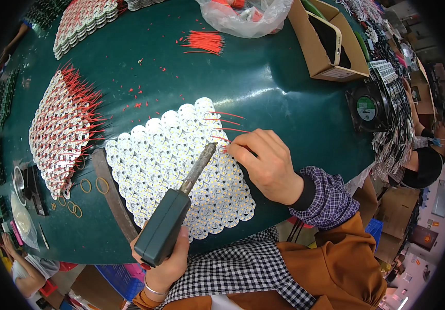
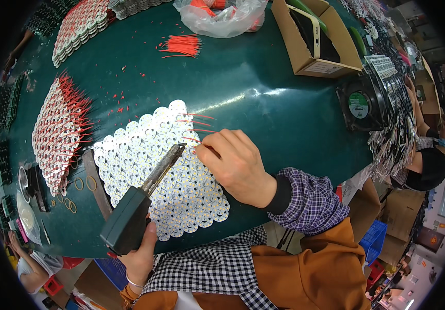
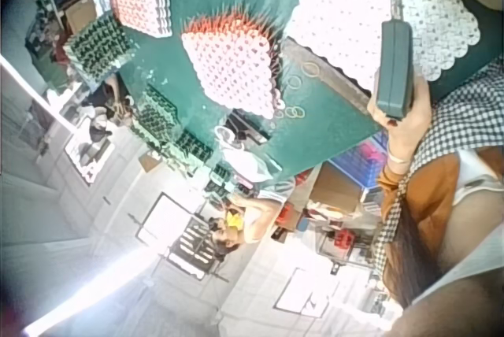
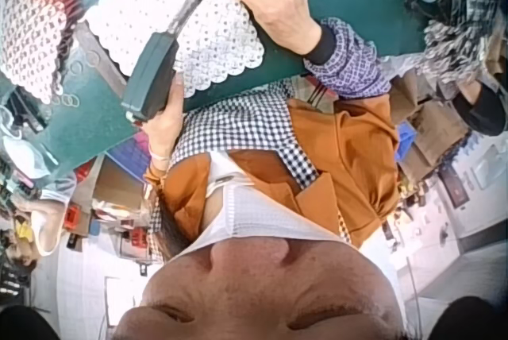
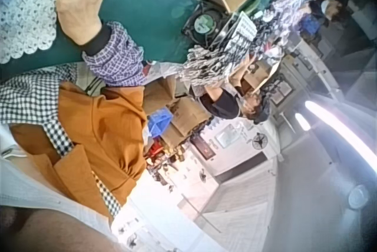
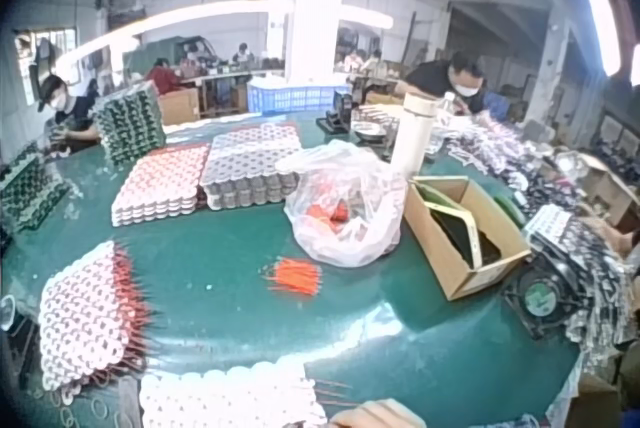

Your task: The person attaches red wires onto circular LED circuit boards on a panel and solders them in place using a soldering iron.

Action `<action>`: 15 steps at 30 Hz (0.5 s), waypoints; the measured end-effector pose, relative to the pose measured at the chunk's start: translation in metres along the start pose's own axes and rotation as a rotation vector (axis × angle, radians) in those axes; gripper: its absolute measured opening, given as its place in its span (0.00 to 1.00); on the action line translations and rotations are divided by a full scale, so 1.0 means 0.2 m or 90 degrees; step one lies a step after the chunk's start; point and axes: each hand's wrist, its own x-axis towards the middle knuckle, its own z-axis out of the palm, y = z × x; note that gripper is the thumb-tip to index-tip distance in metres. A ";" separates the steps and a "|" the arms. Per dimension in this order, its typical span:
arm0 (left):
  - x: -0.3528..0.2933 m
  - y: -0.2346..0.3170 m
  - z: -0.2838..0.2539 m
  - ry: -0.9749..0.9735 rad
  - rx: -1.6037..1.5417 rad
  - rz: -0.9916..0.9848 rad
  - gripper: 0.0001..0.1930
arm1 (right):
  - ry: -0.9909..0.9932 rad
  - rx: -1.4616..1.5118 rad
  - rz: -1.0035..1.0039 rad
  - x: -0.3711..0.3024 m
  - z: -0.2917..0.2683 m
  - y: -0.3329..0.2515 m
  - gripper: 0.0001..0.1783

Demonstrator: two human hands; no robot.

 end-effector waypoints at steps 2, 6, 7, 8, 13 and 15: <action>0.07 0.04 0.04 0.067 0.023 0.093 0.08 | -0.006 -0.003 -0.001 0.00 0.00 0.00 0.12; 0.08 0.05 0.06 0.064 0.012 0.100 0.08 | -0.014 -0.005 0.001 -0.01 0.00 0.00 0.12; 0.08 0.05 0.06 0.057 0.026 0.101 0.07 | -0.014 -0.005 0.001 -0.01 0.00 0.00 0.12; 0.08 0.05 0.06 0.050 0.039 0.101 0.07 | -0.013 -0.010 0.000 -0.01 0.00 0.01 0.12; 0.08 0.05 0.06 0.035 0.011 0.084 0.07 | -0.003 -0.021 0.005 0.00 0.01 0.00 0.13; 0.09 0.05 0.05 0.026 0.013 0.078 0.06 | -0.001 -0.021 0.002 0.00 0.01 0.00 0.13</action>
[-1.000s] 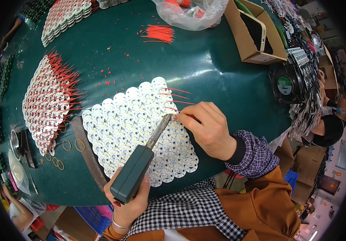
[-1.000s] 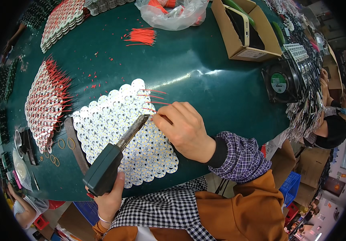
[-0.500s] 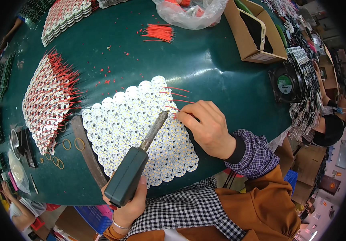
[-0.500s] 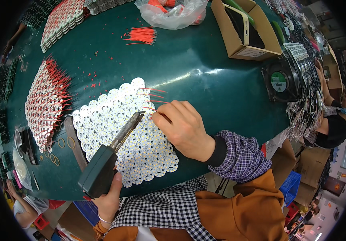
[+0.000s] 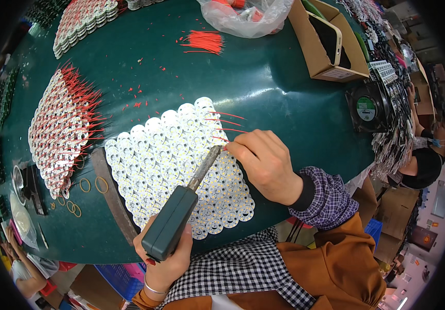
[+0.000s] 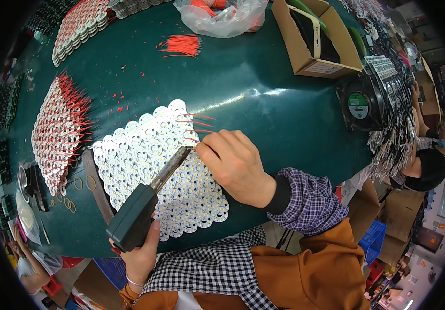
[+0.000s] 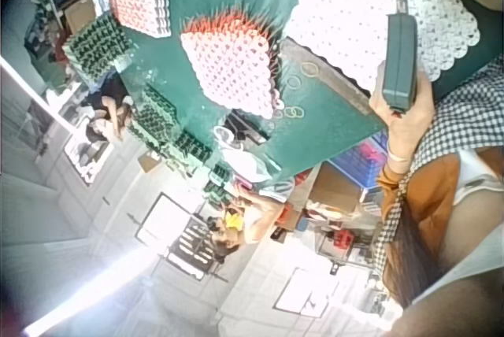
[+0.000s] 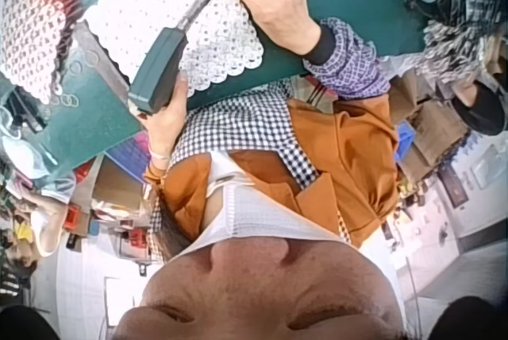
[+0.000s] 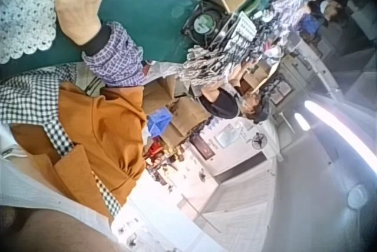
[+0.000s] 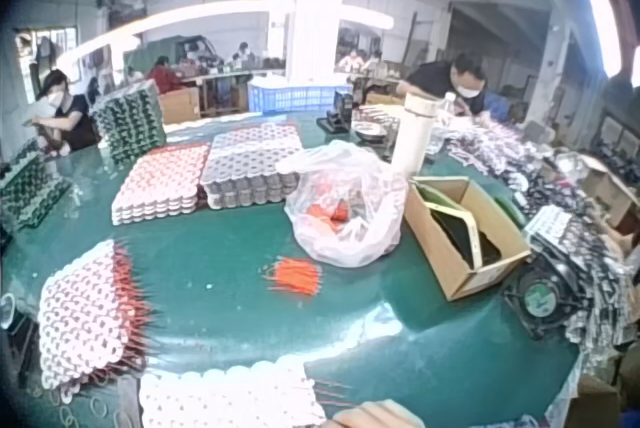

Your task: The person attaches red wires onto circular LED circuit boards on a panel and solders them in place using a soldering iron.

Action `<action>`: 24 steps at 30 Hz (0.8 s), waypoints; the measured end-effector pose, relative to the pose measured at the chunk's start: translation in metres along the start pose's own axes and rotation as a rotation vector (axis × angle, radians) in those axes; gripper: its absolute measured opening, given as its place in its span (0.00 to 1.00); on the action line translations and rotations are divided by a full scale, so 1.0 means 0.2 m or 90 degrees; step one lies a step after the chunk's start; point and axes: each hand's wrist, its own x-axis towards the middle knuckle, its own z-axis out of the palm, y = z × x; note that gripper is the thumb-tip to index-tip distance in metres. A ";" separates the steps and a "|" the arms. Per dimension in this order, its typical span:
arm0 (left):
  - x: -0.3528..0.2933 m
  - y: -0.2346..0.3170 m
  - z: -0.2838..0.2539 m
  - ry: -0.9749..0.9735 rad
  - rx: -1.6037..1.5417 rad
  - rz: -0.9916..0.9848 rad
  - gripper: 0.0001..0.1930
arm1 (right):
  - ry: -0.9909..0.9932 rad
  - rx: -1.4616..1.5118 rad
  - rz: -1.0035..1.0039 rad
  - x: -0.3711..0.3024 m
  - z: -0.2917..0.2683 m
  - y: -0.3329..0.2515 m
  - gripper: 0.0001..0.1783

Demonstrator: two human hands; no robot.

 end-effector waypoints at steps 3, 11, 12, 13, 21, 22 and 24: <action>-0.01 -0.01 0.00 0.007 0.012 0.011 0.07 | 0.010 0.007 -0.003 0.00 0.00 0.00 0.13; -0.06 0.00 0.00 0.045 -0.040 -0.103 0.08 | 0.028 0.009 -0.015 -0.01 0.00 0.00 0.13; -0.06 -0.01 0.00 0.045 -0.040 -0.104 0.08 | 0.025 0.010 -0.019 -0.01 0.00 0.00 0.13; -0.05 -0.03 -0.01 0.030 -0.018 -0.054 0.07 | 0.025 0.010 -0.020 -0.01 0.00 0.01 0.13; -0.01 0.00 0.00 0.011 -0.028 -0.018 0.07 | 0.018 0.013 -0.009 -0.01 0.00 0.00 0.14; -0.01 0.00 0.00 0.005 -0.018 -0.007 0.07 | 0.018 0.013 -0.008 -0.01 0.00 0.00 0.14; 0.00 0.02 0.00 -0.001 -0.008 0.004 0.07 | 0.021 0.013 -0.007 -0.01 0.00 0.00 0.14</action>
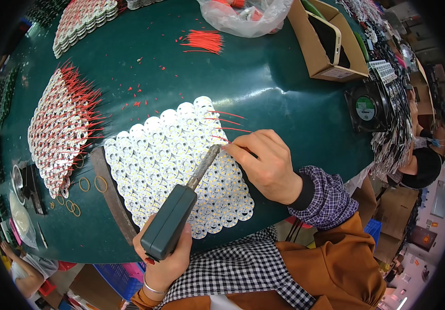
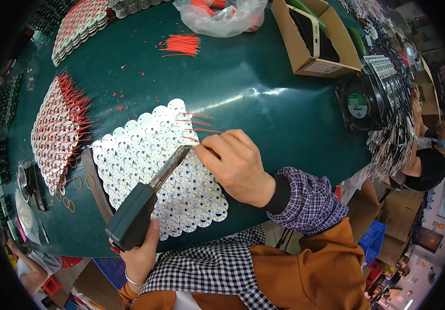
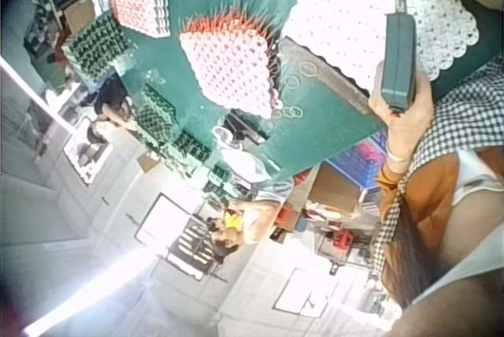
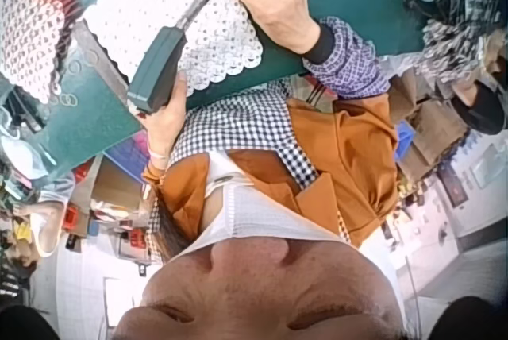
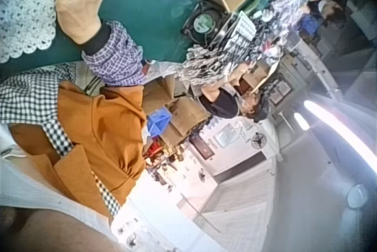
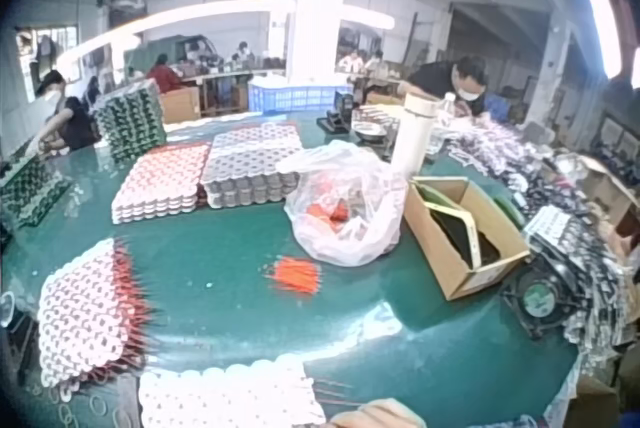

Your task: The person attaches red wires onto circular LED circuit boards on a panel and solders them in place using a soldering iron.

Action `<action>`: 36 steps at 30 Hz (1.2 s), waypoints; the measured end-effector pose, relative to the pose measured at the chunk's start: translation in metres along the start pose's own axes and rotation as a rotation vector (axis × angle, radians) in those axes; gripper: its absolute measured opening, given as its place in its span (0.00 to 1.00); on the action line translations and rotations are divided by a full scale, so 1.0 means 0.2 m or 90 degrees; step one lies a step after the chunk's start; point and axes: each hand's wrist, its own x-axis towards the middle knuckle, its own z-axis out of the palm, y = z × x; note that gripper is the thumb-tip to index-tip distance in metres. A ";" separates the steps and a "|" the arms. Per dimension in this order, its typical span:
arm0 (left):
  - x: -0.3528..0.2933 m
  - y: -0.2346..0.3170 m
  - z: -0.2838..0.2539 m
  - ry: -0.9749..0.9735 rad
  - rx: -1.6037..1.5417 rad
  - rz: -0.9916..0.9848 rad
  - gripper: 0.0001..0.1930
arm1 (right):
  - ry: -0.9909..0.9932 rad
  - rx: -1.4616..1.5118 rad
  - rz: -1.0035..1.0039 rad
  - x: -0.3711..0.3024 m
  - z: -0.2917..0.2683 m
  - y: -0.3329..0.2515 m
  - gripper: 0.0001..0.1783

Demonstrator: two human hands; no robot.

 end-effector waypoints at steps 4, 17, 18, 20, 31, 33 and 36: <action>0.01 0.03 0.00 -0.001 0.004 -0.015 0.07 | -0.006 0.001 0.003 0.00 0.00 0.00 0.14; -0.13 -0.09 -0.05 -0.022 0.068 -0.029 0.16 | 0.013 -0.006 0.010 0.00 0.01 0.00 0.14; -0.13 -0.09 -0.05 -0.022 0.068 -0.029 0.16 | 0.013 0.000 0.013 0.00 0.01 0.00 0.14; -0.11 -0.07 -0.06 -0.052 0.173 0.044 0.17 | 0.010 0.021 0.032 0.01 0.01 -0.01 0.13; -0.13 -0.07 -0.05 -0.018 0.023 -0.065 0.18 | 0.033 0.066 0.047 0.00 0.01 0.00 0.12; -0.13 -0.07 -0.05 -0.030 0.059 -0.038 0.18 | 0.031 0.061 0.047 0.00 0.02 0.00 0.12; -0.12 -0.05 -0.06 -0.064 0.047 -0.105 0.19 | 0.028 0.060 0.042 -0.01 0.02 0.01 0.12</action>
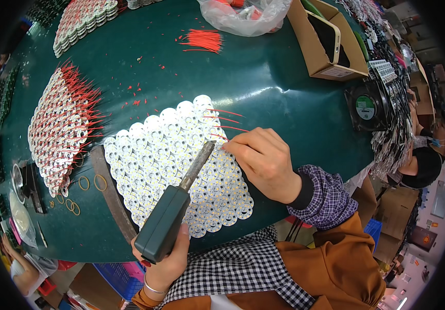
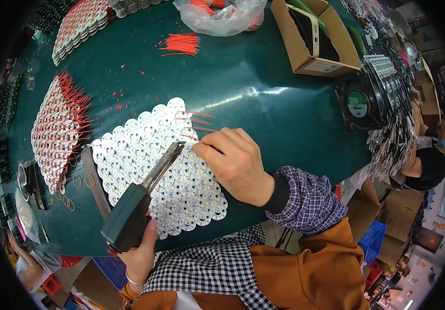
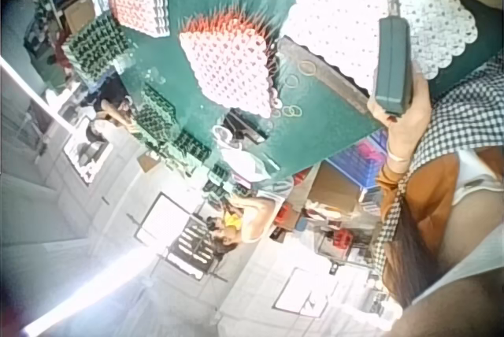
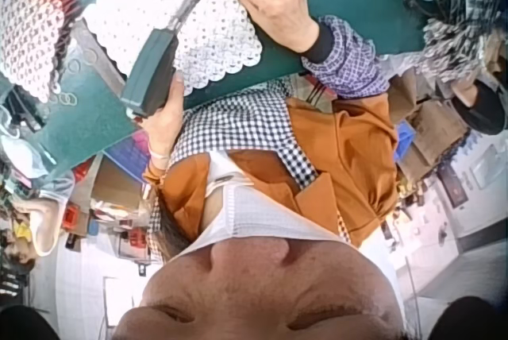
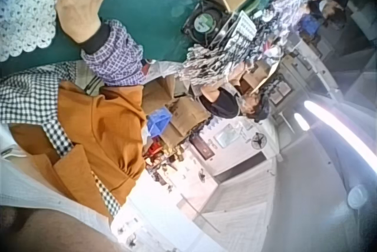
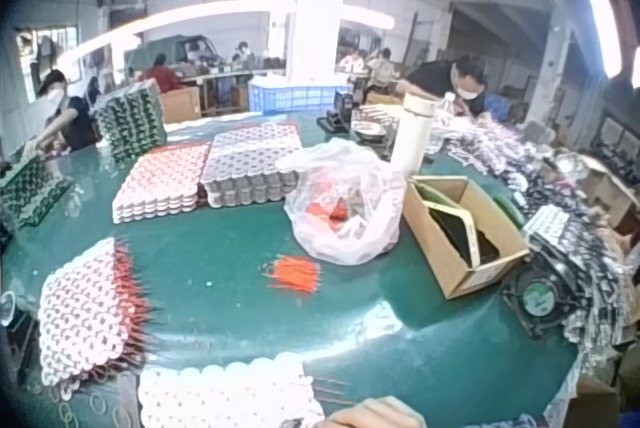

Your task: The person attaches red wires onto circular LED circuit boards on a panel and solders them in place using a soldering iron.

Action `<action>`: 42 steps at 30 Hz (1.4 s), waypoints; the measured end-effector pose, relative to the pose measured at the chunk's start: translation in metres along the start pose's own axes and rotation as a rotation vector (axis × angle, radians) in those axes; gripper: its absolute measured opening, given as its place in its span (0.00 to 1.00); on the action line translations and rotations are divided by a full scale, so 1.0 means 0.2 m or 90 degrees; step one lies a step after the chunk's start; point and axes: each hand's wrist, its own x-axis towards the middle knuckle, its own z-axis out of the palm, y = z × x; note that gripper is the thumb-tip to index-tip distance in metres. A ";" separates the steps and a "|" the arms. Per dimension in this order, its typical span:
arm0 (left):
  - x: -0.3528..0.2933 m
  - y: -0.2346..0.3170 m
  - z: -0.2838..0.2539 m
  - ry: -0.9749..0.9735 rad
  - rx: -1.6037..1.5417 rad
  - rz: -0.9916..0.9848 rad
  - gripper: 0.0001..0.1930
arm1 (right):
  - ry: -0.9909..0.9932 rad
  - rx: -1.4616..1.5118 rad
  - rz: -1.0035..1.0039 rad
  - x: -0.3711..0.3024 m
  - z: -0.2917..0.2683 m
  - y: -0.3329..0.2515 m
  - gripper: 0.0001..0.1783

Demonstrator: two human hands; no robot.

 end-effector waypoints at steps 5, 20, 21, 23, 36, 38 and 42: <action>0.01 0.03 0.00 -0.014 0.010 0.017 0.19 | 0.003 -0.004 0.015 0.00 0.00 -0.01 0.11; 0.00 0.02 0.00 0.005 -0.050 -0.025 0.20 | 0.018 -0.012 0.015 0.01 0.00 -0.02 0.12; 0.00 0.03 0.00 0.004 -0.051 -0.025 0.20 | 0.017 -0.015 0.010 0.01 0.00 -0.02 0.12; 0.02 0.05 -0.01 -0.021 -0.006 0.012 0.20 | 0.016 -0.018 0.001 0.01 0.00 -0.01 0.12; 0.01 0.02 0.00 -0.005 0.051 0.080 0.20 | -0.011 -0.030 -0.018 0.01 -0.01 -0.01 0.12; 0.01 0.05 -0.01 -0.021 -0.028 -0.025 0.20 | -0.012 -0.029 -0.018 0.01 -0.02 -0.01 0.12; 0.03 0.02 0.01 -0.015 -0.024 0.018 0.20 | -0.012 -0.023 -0.018 0.01 -0.02 -0.01 0.12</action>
